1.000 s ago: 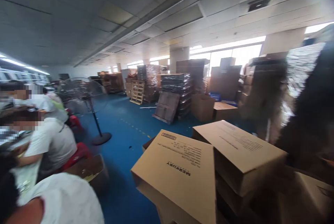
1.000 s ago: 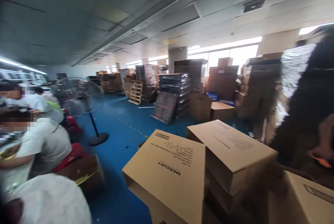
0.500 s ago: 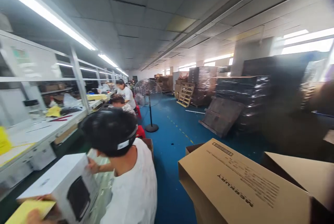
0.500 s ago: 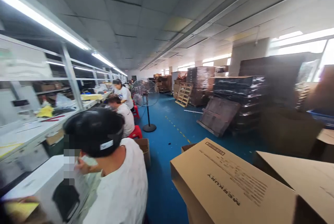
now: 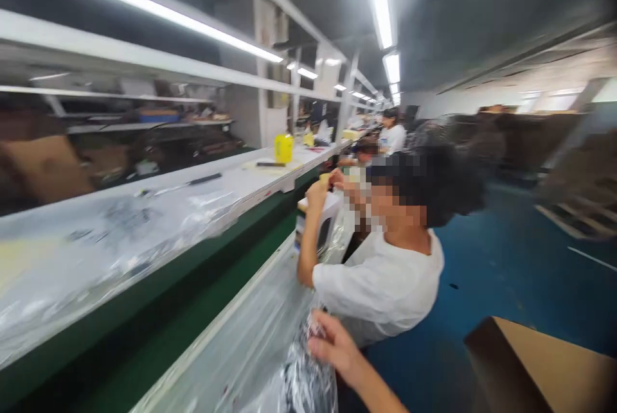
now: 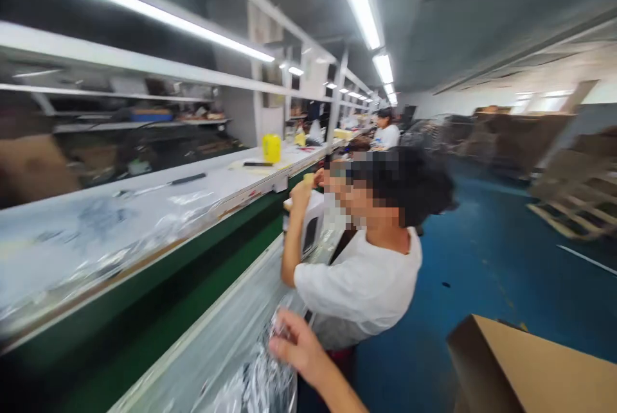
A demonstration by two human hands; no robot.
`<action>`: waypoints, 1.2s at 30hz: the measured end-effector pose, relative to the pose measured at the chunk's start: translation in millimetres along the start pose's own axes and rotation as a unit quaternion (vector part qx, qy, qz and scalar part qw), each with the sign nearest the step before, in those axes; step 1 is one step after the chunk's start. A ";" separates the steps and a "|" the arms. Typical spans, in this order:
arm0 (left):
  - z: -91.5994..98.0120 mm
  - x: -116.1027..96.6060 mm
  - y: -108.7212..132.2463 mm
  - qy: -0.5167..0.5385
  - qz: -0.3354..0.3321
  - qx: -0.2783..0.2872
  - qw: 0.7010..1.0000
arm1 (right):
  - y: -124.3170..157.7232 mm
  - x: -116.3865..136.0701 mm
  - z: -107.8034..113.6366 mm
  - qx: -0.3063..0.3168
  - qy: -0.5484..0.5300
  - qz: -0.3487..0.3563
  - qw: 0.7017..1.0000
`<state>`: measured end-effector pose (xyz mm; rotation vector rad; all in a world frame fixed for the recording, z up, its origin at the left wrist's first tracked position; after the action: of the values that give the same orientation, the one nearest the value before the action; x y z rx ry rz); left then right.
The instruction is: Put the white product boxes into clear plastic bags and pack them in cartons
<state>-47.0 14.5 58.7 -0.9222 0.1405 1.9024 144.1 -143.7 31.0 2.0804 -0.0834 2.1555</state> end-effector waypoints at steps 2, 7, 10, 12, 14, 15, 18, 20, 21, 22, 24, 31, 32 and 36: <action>-12.8 -0.7 138.4 0.066 0.137 -0.127 0.980 | -3.9 3.5 -5.0 -0.013 0.004 0.067 0.998; -25.1 -54.5 306.3 0.372 0.416 -0.516 0.649 | -7.6 -9.8 -42.7 -0.099 -0.088 0.059 0.989; -16.6 -91.4 309.8 0.512 0.355 -0.505 0.597 | -5.5 -24.4 -72.9 -0.155 -0.143 0.027 0.977; -17.7 -113.9 306.8 0.567 0.283 -0.504 0.588 | -7.6 -37.6 -91.0 -0.209 -0.135 0.008 0.968; -25.0 -127.0 307.5 0.552 0.261 -0.523 0.594 | -12.7 -52.4 -107.1 -0.238 -0.090 -0.009 0.967; -29.0 -128.5 309.8 0.518 0.284 -0.539 0.601 | -15.8 -59.4 -114.6 -0.230 -0.066 -0.017 0.971; -30.9 -118.2 323.8 0.409 0.399 -0.579 0.581 | -24.5 -74.8 -134.4 -0.142 -0.014 -0.026 0.989; -19.9 -109.1 337.0 0.392 0.439 -0.606 0.534 | -30.4 -80.4 -144.7 -0.068 0.014 -0.021 0.997; -11.4 -106.8 343.6 0.390 0.447 -0.619 0.515 | -33.9 -82.9 -149.0 -0.032 0.034 -0.018 0.999; -1.9 -106.4 349.5 0.384 0.452 -0.629 0.503 | -37.9 -86.1 -153.2 0.005 0.056 -0.017 0.998; 16.7 -110.1 357.6 0.361 0.464 -0.633 0.503 | -46.6 -95.2 -161.5 0.090 0.101 -0.027 0.990; 57.3 -122.3 327.9 0.205 0.514 -0.578 0.600 | -54.1 -104.6 -187.6 0.307 0.255 -0.064 0.914; 62.6 -121.7 317.8 0.159 0.525 -0.569 0.612 | -50.4 -93.7 -190.3 0.312 0.269 -0.053 0.910; 78.0 -116.6 271.2 0.038 0.537 -0.516 0.666 | -23.6 -28.8 -207.8 0.406 0.149 0.013 0.902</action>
<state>-281.6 -173.1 113.4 -1.9683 -0.5615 3.1243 -57.3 -93.2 -7.4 2.0088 0.9857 2.8030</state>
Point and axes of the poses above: each hand's wrist, its own y-axis away from the middle knuckle, its own z-axis out of the back of the hand, x = y × z, the point moved 1 cm from there along -y, towards the middle knuckle, and after that the axes turned 3 degrees about x, right-handed, at the moved point
